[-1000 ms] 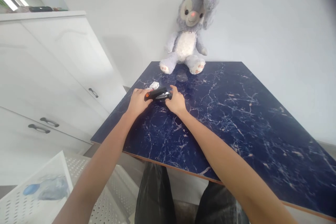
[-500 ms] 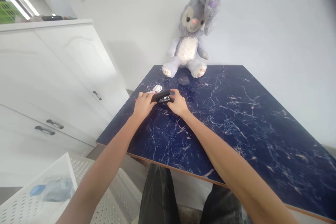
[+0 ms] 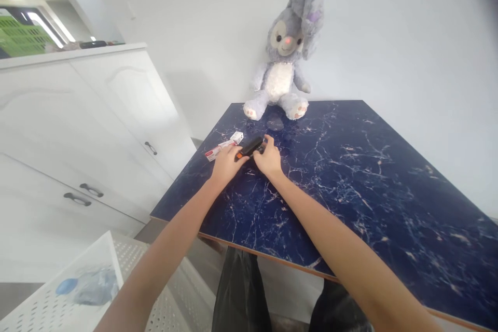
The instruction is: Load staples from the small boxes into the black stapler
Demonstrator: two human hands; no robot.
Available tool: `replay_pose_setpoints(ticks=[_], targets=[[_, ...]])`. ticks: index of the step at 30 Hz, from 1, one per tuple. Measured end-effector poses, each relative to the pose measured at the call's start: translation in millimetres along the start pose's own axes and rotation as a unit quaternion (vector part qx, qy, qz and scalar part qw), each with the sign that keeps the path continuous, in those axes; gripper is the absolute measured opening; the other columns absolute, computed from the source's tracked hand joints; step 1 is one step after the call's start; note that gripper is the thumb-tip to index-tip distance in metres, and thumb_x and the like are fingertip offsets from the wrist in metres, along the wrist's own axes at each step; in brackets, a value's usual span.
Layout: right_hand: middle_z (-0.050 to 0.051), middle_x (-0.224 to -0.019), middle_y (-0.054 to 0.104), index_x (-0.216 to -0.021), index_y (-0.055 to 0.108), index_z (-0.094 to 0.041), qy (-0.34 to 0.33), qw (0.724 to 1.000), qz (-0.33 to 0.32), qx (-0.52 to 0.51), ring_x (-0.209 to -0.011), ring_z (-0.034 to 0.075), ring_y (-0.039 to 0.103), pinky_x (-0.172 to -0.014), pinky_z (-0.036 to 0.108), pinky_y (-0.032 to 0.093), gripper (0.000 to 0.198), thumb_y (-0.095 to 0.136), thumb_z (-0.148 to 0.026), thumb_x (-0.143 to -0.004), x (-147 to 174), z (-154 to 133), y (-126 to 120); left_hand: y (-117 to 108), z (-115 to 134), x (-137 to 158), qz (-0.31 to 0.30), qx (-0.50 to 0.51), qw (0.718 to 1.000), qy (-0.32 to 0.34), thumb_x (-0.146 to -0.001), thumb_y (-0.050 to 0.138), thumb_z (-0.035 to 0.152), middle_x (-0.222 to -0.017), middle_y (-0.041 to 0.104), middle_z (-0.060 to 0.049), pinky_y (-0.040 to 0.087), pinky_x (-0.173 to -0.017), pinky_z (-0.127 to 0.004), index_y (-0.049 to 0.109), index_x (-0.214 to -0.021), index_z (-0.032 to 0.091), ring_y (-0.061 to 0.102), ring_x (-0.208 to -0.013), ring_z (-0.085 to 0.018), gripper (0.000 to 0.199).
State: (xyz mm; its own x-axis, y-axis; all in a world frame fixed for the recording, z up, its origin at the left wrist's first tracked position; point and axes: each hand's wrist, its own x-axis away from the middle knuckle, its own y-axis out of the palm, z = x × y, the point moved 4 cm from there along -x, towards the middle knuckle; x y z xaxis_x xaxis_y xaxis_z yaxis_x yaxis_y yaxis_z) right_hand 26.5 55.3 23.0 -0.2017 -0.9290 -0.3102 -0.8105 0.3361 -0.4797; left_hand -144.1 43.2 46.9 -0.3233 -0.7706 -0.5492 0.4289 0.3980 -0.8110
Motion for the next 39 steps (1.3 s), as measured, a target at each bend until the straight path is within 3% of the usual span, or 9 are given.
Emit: replay_pose_setpoints(ticks=[4,7,12,19,26,29,34,36,39], targets=[[0.018,-0.131,0.061,-0.14,0.042,-0.012,0.006,0.998,0.054,0.008,-0.121,0.032,0.057,-0.105,0.05,0.043,0.064,0.051,-0.016,-0.076,-1.2,7.3,-3.0,-3.6,-10.8,-7.8,0.025,0.015,1.0,-0.012,-0.099,0.048,0.038,-0.108,0.073,-0.008,0.042,-0.101,-0.044,0.071,-0.111,0.022,0.061,-0.105,-0.027,0.031],[0.016,-0.126,0.064,-0.139,0.044,-0.014,-0.006,0.999,0.03,0.011,-0.115,0.031,0.06,-0.102,0.048,0.046,0.064,0.05,-0.014,-0.075,-2.4,7.9,-0.5,-5.5,-43.8,-9.6,0.027,-0.06,0.995,-0.074,-0.091,0.058,0.034,-0.12,0.07,-0.012,0.037,-0.104,-0.05,0.068,-0.122,0.022,0.054,-0.118,-0.034,0.035],[0.014,-0.123,0.065,-0.136,0.047,-0.015,-0.025,0.999,0.009,0.026,-0.111,0.03,0.062,-0.1,0.047,0.049,0.06,0.049,-0.013,-0.076,-2.6,6.0,2.9,-0.2,-73.1,-7.7,-0.021,-0.067,0.991,-0.111,-0.086,0.064,0.038,-0.11,0.073,-0.009,0.042,-0.097,-0.046,0.071,-0.117,0.027,0.061,-0.104,-0.031,0.034],[0.015,-0.118,0.066,-0.132,0.049,-0.014,-0.031,0.999,0.019,0.03,-0.108,0.029,0.062,-0.098,0.045,0.049,0.057,0.049,-0.014,-0.075,-2.3,3.6,1.2,-12.1,-49.7,-6.3,0.072,-0.013,0.992,-0.102,-0.084,0.068,0.039,-0.106,0.074,-0.006,0.043,-0.096,-0.042,0.072,-0.11,0.025,0.062,-0.101,-0.027,0.03],[0.007,-0.079,0.07,-0.131,0.048,-0.014,0.025,0.998,0.022,0.051,-0.085,0.03,0.068,-0.085,0.042,0.052,0.053,0.051,-0.028,-0.08,3.6,-3.0,-6.6,-6.6,-22.5,-4.1,0.01,-0.005,0.999,-0.051,-0.089,0.061,0.047,-0.099,0.076,-0.005,0.042,-0.095,-0.043,0.077,-0.091,0.027,0.06,-0.104,-0.028,0.026],[0.006,-0.075,0.071,-0.14,0.043,-0.012,0.004,0.998,-0.006,0.068,-0.083,0.03,0.07,-0.084,0.04,0.052,0.06,0.049,-0.026,-0.082,8.1,-9.4,-5.9,-11.1,-31.3,-3.8,0.033,-0.012,0.996,-0.082,-0.093,0.055,0.04,-0.101,0.075,-0.007,0.042,-0.095,-0.043,0.076,-0.098,0.025,0.062,-0.101,-0.026,0.027],[0.004,-0.074,0.072,-0.154,0.027,-0.008,-0.053,0.995,-0.047,0.066,-0.079,0.025,0.069,-0.084,0.035,0.052,0.076,0.047,-0.022,-0.081,11.1,-16.1,-4.2,-8.6,-43.2,-1.5,-0.004,-0.033,0.997,-0.076,-0.086,0.064,0.045,-0.119,0.071,-0.008,0.04,-0.099,-0.049,0.068,-0.126,0.029,0.055,-0.116,-0.033,0.043],[0.003,-0.075,0.072,-0.152,0.035,-0.014,-0.079,0.992,-0.072,0.072,-0.076,0.024,0.068,-0.083,0.034,0.052,0.071,0.046,-0.021,-0.082,10.6,-16.9,-3.4,-4.7,-42.5,-0.2,-0.037,-0.038,0.998,-0.045,-0.085,0.065,0.049,-0.132,0.066,-0.007,0.036,-0.103,-0.054,0.066,-0.129,0.032,0.047,-0.126,-0.037,0.047],[0.001,-0.077,0.072,-0.143,0.05,-0.023,-0.096,0.988,-0.095,0.08,-0.074,0.021,0.067,-0.082,0.032,0.051,0.06,0.047,-0.021,-0.082,9.3,-16.2,-4.0,0.2,-40.5,2.0,-0.083,-0.051,0.995,-0.02,-0.084,0.066,0.053,-0.137,0.062,-0.005,0.031,-0.105,-0.061,0.074,-0.114,0.035,0.04,-0.132,-0.042,0.036]])
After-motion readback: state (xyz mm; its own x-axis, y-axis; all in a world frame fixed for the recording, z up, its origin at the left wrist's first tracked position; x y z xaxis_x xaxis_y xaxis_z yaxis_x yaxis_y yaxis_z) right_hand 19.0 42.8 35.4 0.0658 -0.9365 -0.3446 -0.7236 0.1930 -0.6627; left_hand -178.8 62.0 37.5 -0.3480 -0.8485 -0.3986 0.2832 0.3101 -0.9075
